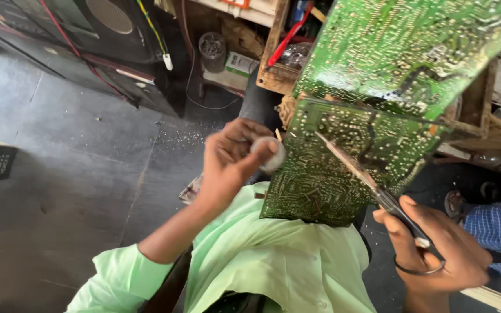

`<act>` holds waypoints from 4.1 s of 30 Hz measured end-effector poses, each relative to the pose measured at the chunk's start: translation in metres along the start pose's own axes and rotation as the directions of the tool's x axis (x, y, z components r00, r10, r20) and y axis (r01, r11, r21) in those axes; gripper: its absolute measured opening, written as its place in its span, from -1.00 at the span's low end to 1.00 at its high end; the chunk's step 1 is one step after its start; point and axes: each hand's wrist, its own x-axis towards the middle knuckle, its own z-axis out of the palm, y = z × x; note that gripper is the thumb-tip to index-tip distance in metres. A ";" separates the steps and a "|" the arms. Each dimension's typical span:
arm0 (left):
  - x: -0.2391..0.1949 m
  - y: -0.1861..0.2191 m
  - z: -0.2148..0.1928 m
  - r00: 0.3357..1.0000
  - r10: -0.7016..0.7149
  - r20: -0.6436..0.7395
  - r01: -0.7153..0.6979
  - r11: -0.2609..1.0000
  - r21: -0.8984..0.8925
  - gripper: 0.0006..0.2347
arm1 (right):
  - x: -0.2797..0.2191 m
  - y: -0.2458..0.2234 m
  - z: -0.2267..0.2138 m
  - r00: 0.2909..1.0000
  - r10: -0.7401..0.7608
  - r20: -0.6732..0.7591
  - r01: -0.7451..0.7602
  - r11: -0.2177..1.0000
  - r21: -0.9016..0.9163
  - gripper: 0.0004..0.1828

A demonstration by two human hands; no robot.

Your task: The person solders a small white circular component onto a green circuit board using a soldering iron and solder wire. They repeatedly heat the component's leads and apply solder to secure it in place.

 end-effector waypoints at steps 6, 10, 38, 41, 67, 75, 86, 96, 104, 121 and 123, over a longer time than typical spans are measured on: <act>0.004 0.014 0.048 0.995 -0.077 -0.057 0.082 0.993 0.079 -0.83 | -0.018 0.004 0.013 0.976 0.004 -0.217 -0.003 1.000 0.004 -0.73; 0.006 0.006 0.048 0.991 -0.097 -0.088 0.106 0.990 0.098 -0.87 | -0.025 0.007 0.018 0.979 0.019 -0.204 -0.011 0.999 0.039 -0.69; 0.006 0.004 0.049 0.991 -0.075 -0.107 0.084 0.993 0.083 -0.86 | -0.008 0.002 0.028 0.957 -0.221 -0.188 0.227 0.974 0.014 -0.60; 0.004 0.002 0.048 0.995 -0.046 -0.088 0.056 0.992 0.112 -0.87 | -0.005 -0.001 0.025 0.964 -0.202 -0.174 0.208 0.978 0.016 -0.60; 0.004 0.004 0.051 0.994 -0.049 -0.096 0.059 0.993 0.105 -0.87 | -0.003 -0.030 0.025 0.972 -0.109 -0.208 0.093 0.992 -0.082 -0.52; 0.005 0.004 0.050 0.993 -0.053 -0.101 0.065 0.990 0.122 -0.86 | 0.000 -0.037 0.022 0.952 -0.262 -0.159 0.236 0.958 -0.165 -0.55; 0.004 0.006 0.051 0.995 -0.045 -0.083 0.057 0.988 0.145 -0.87 | 0.021 -0.030 -0.001 0.969 -0.240 -0.057 0.235 0.969 -0.080 -0.57; 0.004 0.008 0.050 0.995 -0.059 -0.083 0.072 0.984 0.162 -0.88 | 0.013 -0.024 0.007 0.988 -0.089 -0.123 0.086 0.996 -0.029 -0.54; 0.003 0.007 0.048 0.999 -0.034 -0.034 0.037 0.993 0.115 -0.91 | 0.002 -0.010 0.016 0.959 -0.234 -0.159 0.225 0.971 -0.077 -0.55; 0.003 0.016 0.056 0.996 -0.035 -0.082 0.051 0.977 0.205 -0.90 | 0.019 -0.013 0.003 0.992 -0.032 -0.121 0.036 0.999 0.031 -0.61; 0.005 0.018 0.056 0.995 -0.058 -0.080 0.073 0.977 0.199 -0.89 | 0.019 -0.014 0.004 0.992 -0.003 -0.126 0.008 0.999 0.039 -0.60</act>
